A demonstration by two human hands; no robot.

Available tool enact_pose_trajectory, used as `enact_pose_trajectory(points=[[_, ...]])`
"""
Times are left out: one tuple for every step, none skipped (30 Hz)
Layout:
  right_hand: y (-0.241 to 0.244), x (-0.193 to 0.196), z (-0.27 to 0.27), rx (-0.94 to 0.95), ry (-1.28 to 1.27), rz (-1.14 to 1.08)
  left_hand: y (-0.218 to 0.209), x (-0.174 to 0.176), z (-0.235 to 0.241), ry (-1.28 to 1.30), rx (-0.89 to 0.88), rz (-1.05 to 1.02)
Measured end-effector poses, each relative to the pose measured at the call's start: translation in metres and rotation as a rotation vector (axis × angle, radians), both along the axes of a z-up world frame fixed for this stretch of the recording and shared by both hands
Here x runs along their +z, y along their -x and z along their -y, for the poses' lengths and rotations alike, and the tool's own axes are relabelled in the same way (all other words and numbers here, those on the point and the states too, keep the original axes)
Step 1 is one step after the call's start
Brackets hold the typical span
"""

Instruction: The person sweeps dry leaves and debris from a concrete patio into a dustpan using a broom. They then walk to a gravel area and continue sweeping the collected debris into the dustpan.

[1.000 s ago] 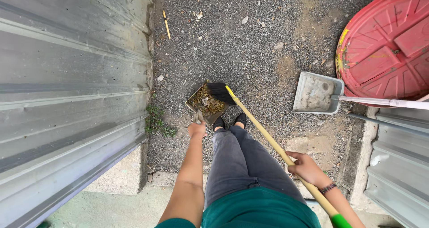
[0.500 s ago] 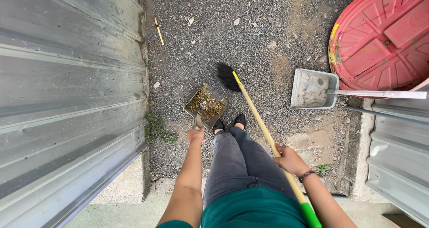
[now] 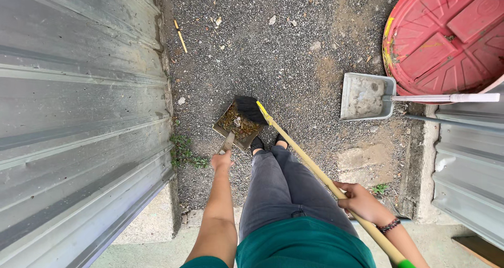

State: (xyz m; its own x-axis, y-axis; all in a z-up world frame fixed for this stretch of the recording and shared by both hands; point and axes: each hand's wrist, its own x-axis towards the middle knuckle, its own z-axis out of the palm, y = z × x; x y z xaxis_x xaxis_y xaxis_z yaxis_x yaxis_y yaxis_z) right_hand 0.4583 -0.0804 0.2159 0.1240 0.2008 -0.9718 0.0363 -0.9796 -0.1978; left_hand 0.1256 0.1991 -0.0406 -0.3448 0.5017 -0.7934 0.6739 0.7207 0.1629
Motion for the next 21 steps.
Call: enact_pose_trajectory(points=[[-0.001, 0.006, -0.003, 0.017, -0.049, 0.012, 0.002, 0.001, -0.001, 0.022, 0.069, 0.046], [-0.005, 0.013, -0.005, 0.033, -0.101, 0.026, 0.003, 0.003, -0.002, 0.023, 0.054, 0.050], [-0.006, 0.018, -0.008, 0.049, -0.152, 0.040, 0.004, 0.005, -0.001, 0.023, 0.039, 0.054], [-0.005, 0.022, -0.009, 0.074, -0.149, 0.069, 0.005, 0.007, 0.002, 0.027, 0.020, 0.056], [-0.006, 0.025, -0.010, 0.099, -0.146, 0.098, 0.006, 0.008, 0.005, 0.028, -0.006, 0.060], [-0.006, 0.028, -0.013, 0.126, -0.144, 0.127, 0.006, 0.010, 0.007, 0.028, -0.031, 0.064], [-0.005, 0.030, -0.016, 0.100, -0.155, 0.132, 0.006, 0.011, 0.008, 0.028, -0.056, 0.069], [-0.004, 0.031, -0.017, 0.076, -0.168, 0.133, 0.007, 0.013, 0.010, 0.017, -0.039, 0.079], [-0.002, 0.032, -0.017, 0.051, -0.182, 0.135, 0.006, 0.015, 0.011, 0.006, -0.021, 0.090], [0.000, 0.032, -0.018, 0.040, -0.184, 0.143, 0.007, 0.016, 0.011, -0.004, -0.004, 0.101], [0.003, 0.032, -0.019, 0.029, -0.187, 0.151, 0.009, 0.019, 0.010, -0.018, -0.047, 0.091], [0.004, 0.031, -0.022, 0.019, -0.196, 0.162, 0.010, 0.021, 0.006, -0.039, -0.089, 0.083], [0.006, 0.030, -0.023, 0.011, -0.197, 0.173, 0.011, 0.023, 0.003, -0.059, -0.130, 0.075], [0.008, 0.028, -0.024, 0.002, -0.198, 0.184, 0.014, 0.026, 0.001, -0.081, -0.119, 0.098], [0.009, 0.026, -0.022, -0.008, -0.199, 0.195, 0.017, 0.030, 0.001, -0.103, -0.108, 0.121], [0.011, 0.024, -0.021, -0.078, -0.239, 0.183, 0.021, 0.034, 0.000, -0.126, -0.098, 0.144], [0.011, 0.020, -0.020, -0.148, -0.278, 0.169, 0.024, 0.038, 0.000, -0.129, -0.081, 0.156], [0.012, 0.016, -0.019, -0.218, -0.316, 0.156, 0.027, 0.043, 0.000, -0.131, -0.065, 0.170], [0.012, 0.013, -0.017, -0.268, -0.328, 0.148, 0.030, 0.048, 0.001, -0.132, -0.049, 0.184], [0.010, 0.008, -0.016, -0.318, -0.342, 0.143, 0.031, 0.052, 0.001, -0.138, -0.070, 0.180], [0.008, 0.004, -0.015, -0.368, -0.356, 0.136, 0.031, 0.056, 0.001, -0.145, -0.090, 0.175]])
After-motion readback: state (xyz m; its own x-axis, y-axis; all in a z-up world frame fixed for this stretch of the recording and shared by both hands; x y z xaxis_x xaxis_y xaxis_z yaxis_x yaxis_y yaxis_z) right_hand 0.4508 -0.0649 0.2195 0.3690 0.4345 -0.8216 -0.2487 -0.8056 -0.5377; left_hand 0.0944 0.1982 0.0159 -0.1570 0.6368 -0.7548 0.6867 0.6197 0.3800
